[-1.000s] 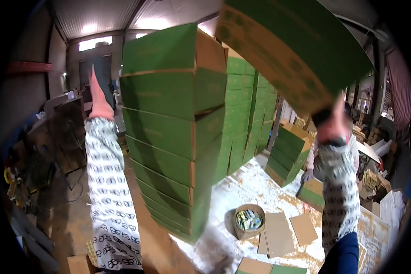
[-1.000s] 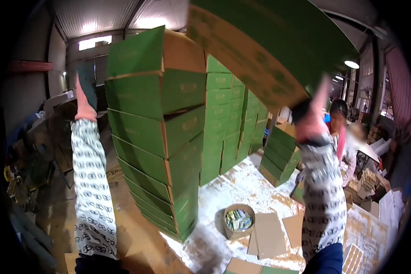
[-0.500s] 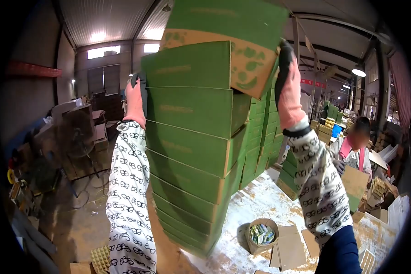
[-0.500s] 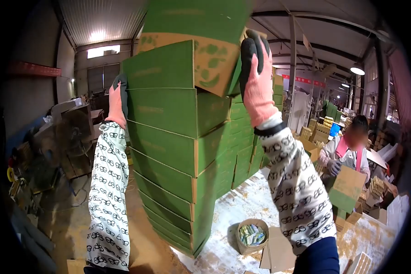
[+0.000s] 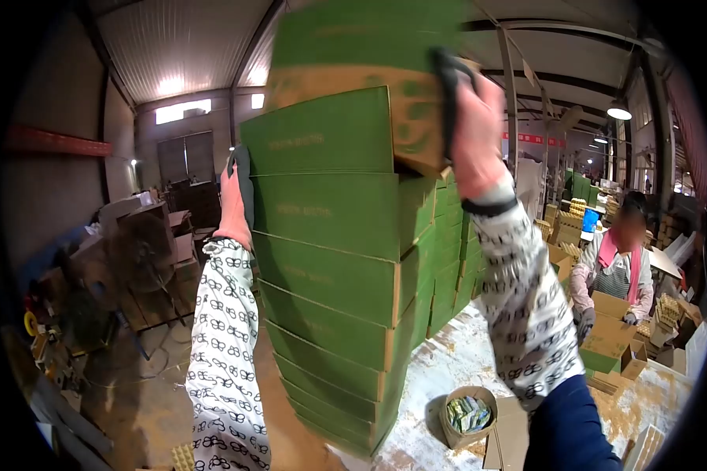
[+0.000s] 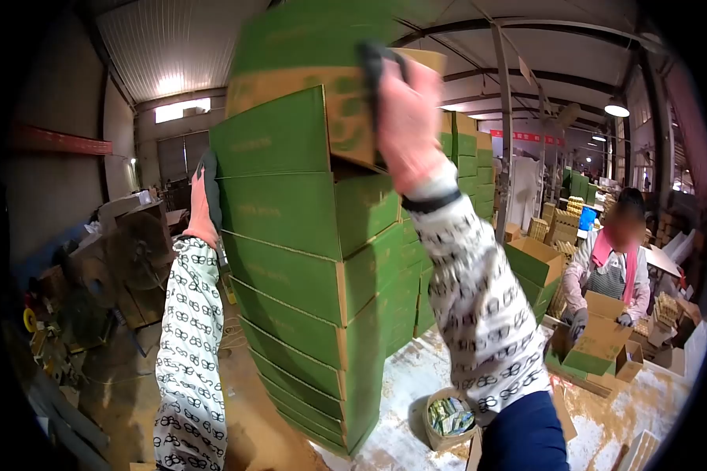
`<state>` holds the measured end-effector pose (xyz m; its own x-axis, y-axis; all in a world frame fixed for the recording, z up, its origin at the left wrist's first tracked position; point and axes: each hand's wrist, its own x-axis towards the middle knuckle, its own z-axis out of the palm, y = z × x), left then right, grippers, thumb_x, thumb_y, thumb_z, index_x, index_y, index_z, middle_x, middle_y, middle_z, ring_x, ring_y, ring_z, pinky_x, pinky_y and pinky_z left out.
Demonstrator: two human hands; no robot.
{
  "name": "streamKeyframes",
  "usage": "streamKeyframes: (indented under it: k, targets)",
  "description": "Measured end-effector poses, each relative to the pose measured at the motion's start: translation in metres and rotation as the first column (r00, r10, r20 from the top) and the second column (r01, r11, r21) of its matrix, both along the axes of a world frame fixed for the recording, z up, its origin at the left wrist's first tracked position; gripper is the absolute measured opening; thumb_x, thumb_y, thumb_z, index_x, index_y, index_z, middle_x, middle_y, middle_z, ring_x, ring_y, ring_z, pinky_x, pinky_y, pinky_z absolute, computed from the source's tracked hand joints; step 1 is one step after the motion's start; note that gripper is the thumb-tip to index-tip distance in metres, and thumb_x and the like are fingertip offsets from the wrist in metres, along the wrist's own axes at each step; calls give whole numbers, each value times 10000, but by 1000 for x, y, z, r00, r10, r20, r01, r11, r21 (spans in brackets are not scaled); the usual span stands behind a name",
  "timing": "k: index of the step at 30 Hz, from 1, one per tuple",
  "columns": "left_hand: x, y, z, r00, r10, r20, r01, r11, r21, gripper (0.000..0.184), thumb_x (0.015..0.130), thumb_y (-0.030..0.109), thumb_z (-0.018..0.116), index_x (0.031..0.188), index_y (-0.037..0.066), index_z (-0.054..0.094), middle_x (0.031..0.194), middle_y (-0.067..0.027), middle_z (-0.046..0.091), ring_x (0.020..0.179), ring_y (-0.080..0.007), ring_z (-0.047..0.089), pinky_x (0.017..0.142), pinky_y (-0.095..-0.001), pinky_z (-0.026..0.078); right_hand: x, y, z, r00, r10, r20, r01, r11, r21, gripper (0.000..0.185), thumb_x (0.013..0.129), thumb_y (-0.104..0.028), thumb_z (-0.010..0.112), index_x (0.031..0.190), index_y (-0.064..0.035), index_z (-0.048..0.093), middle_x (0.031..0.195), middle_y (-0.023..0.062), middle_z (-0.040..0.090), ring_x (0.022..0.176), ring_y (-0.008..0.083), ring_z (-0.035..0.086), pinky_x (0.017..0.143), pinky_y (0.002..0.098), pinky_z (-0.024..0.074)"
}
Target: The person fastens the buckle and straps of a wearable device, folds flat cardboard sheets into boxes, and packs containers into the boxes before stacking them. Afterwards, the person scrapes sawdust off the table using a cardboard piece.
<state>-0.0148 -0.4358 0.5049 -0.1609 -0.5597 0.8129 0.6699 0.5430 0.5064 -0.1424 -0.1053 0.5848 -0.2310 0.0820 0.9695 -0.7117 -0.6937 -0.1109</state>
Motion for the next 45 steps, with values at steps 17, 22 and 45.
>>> streamKeyframes:
  k: [17,22,45]
  targets:
    - [57,143,-67,947,309,-89,-320,932,-168,569,955,141,470,1453,60,206,1454,-176,312,1326,-271,325,1090,-361,255,-37,50,-347,882,-224,414,-41,839,542,663,866,-112,590,1425,-10,249,1449,243,288,1373,266,257,1108,352,228]
    - [69,282,-293,729,361,582,-346,927,-141,1116,622,68,767,1447,-41,23,1488,-222,161,1379,-314,187,1130,-380,163,16,19,-702,916,-301,266,-296,-57,954,537,897,-153,510,1388,-41,324,1360,282,362,1246,377,395,1018,462,340]
    - [55,89,-497,548,217,808,-479,873,90,604,610,31,768,1142,12,483,1031,-132,606,926,-264,590,783,-375,486,70,-151,-663,961,45,-271,275,-164,947,468,885,-135,425,1281,112,382,1272,346,390,1143,518,395,971,637,263]
